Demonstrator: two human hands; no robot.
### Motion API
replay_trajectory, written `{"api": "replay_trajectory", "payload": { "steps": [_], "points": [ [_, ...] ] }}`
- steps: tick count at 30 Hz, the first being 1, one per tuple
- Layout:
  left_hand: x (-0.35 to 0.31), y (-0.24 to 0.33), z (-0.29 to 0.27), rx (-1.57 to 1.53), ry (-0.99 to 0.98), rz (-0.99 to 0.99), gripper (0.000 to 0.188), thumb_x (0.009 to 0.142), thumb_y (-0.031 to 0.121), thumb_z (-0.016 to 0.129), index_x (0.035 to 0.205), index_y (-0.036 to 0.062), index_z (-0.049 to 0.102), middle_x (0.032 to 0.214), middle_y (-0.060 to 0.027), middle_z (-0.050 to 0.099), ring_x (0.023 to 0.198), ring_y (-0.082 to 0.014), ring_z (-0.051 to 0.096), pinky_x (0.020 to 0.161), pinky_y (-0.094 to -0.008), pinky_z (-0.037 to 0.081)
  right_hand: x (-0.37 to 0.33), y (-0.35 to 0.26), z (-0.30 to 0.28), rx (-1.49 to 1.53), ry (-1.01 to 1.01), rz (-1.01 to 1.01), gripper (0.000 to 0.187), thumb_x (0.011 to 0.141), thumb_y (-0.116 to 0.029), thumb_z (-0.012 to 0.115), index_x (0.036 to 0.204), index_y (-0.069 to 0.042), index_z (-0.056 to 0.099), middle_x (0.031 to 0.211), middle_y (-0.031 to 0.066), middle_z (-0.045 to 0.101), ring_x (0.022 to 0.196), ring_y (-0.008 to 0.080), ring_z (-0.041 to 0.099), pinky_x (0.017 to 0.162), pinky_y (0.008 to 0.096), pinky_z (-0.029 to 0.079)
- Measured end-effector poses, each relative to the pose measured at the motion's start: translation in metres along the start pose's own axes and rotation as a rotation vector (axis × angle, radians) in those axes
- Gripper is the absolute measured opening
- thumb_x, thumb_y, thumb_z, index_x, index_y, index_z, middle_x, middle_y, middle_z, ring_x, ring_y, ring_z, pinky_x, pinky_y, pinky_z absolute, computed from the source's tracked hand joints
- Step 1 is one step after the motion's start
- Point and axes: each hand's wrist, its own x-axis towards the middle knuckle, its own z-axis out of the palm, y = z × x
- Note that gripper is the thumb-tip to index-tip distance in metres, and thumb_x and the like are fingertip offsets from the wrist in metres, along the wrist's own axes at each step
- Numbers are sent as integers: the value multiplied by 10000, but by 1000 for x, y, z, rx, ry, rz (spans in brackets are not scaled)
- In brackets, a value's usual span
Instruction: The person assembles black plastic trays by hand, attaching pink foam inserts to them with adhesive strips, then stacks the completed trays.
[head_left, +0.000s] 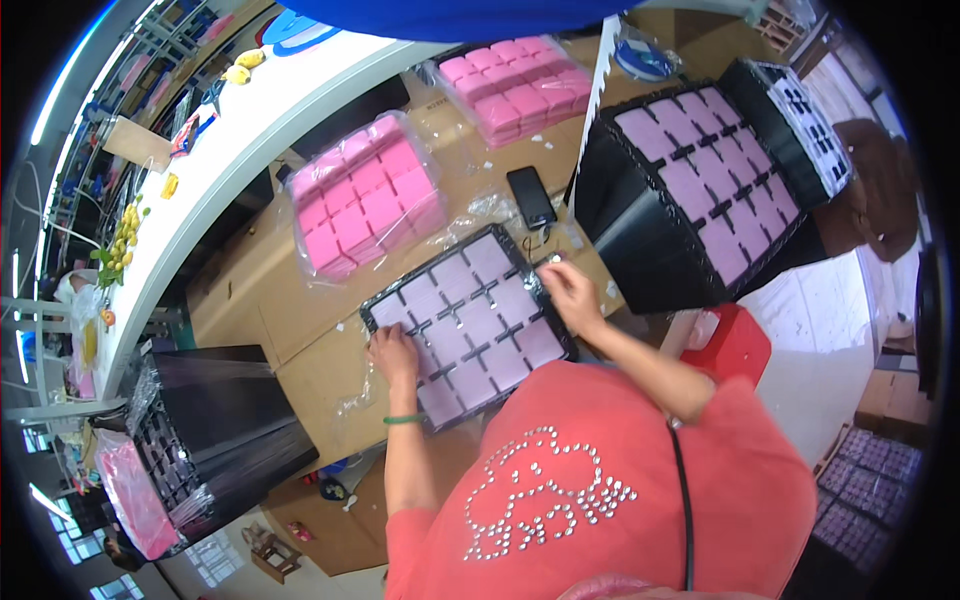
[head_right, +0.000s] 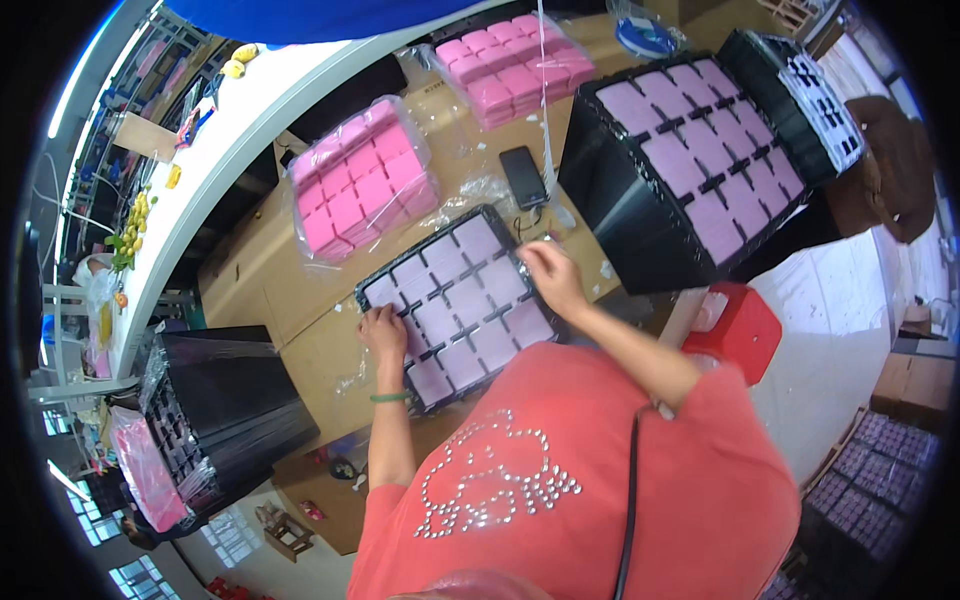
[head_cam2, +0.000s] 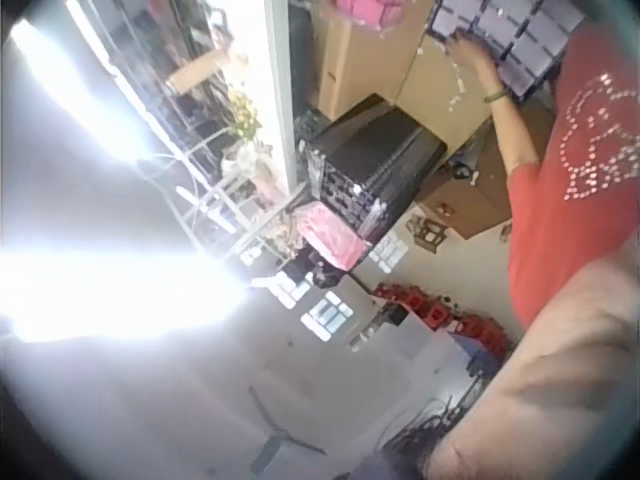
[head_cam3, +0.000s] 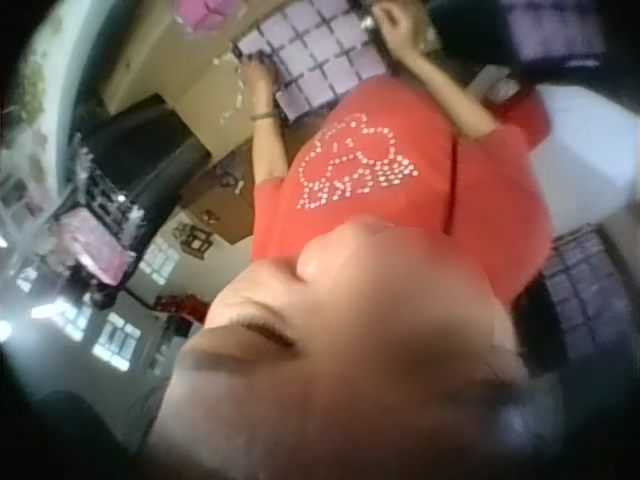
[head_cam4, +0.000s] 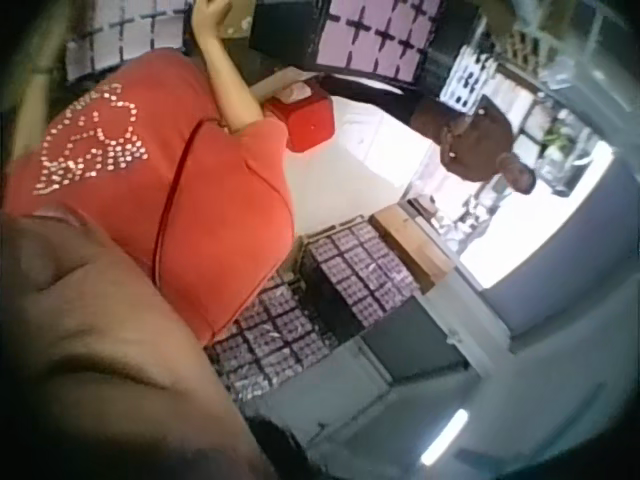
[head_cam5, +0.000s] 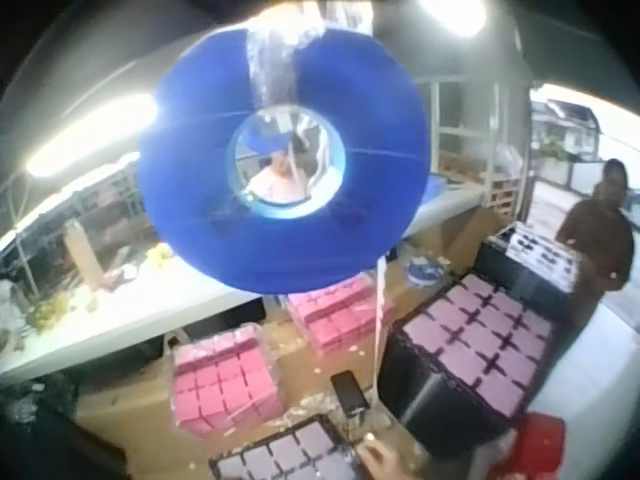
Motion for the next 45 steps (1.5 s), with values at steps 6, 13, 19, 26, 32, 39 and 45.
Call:
{"api": "replay_trajectory", "payload": {
  "steps": [6, 13, 19, 26, 32, 39, 45],
  "points": [
    [-26, 97, -9, -321, 203, 127, 325, 856, 112, 608, 1173, 80, 667, 1089, -109, 625, 1065, -303, 551, 972, -478, 355, 26, 33, -75, -554, -496, -131, 235, 940, -293, 567, 911, -86, 673, 833, 142, 688, 687, 290, 661, 604, 400, 506],
    [-68, 132, -12, -526, 87, 389, 244, 872, 144, 621, 1096, 71, 683, 888, -103, 605, 886, -285, 557, 811, -425, 401, -4, -61, -17, -608, -1013, -246, 396, 884, -366, 579, 734, -23, 710, 710, 205, 670, 680, 382, 660, 636, 479, 523],
    [-56, 147, -21, -756, 61, 325, 254, 880, 224, 676, 767, 38, 546, 705, -72, 478, 693, -268, 471, 687, -412, 371, -1, -154, -48, 407, -506, 521, 515, 977, -456, 583, 591, -140, 458, 559, -71, 363, 494, 58, 337, 446, 259, 267],
    [-49, 135, -34, -806, 130, 327, 337, 922, 264, 655, 731, 19, 524, 653, -92, 490, 639, -280, 468, 648, -430, 373, 39, -373, -123, -66, -777, -134, 515, 1032, -318, 530, 631, -6, 445, 563, -21, 331, 572, 85, 301, 518, 331, 303],
    [-87, 110, -5, -848, 101, 261, 363, 907, 253, 677, 688, 14, 513, 625, -75, 493, 581, -217, 443, 573, -385, 372, -38, -141, -63, 106, -524, 391, 467, 967, -411, 599, 670, -54, 647, 588, -24, 573, 500, 80, 462, 477, 263, 376],
    [-84, 76, -33, -911, -9, 89, 362, 875, 273, 699, 675, 28, 522, 590, -61, 475, 602, -244, 448, 597, -407, 371, 22, -181, -57, 33, -519, 393, 505, 997, -434, 543, 687, -35, 543, 616, -23, 473, 583, 109, 432, 553, 309, 407],
    [-63, 80, -46, -934, 92, 129, 371, 892, 276, 694, 683, 24, 520, 583, -50, 462, 579, -212, 432, 571, -397, 361, 79, -402, -134, -54, -545, -89, 453, 1014, -377, 541, 646, -114, 521, 595, -64, 436, 533, 44, 359, 490, 227, 301]
  ]
}}
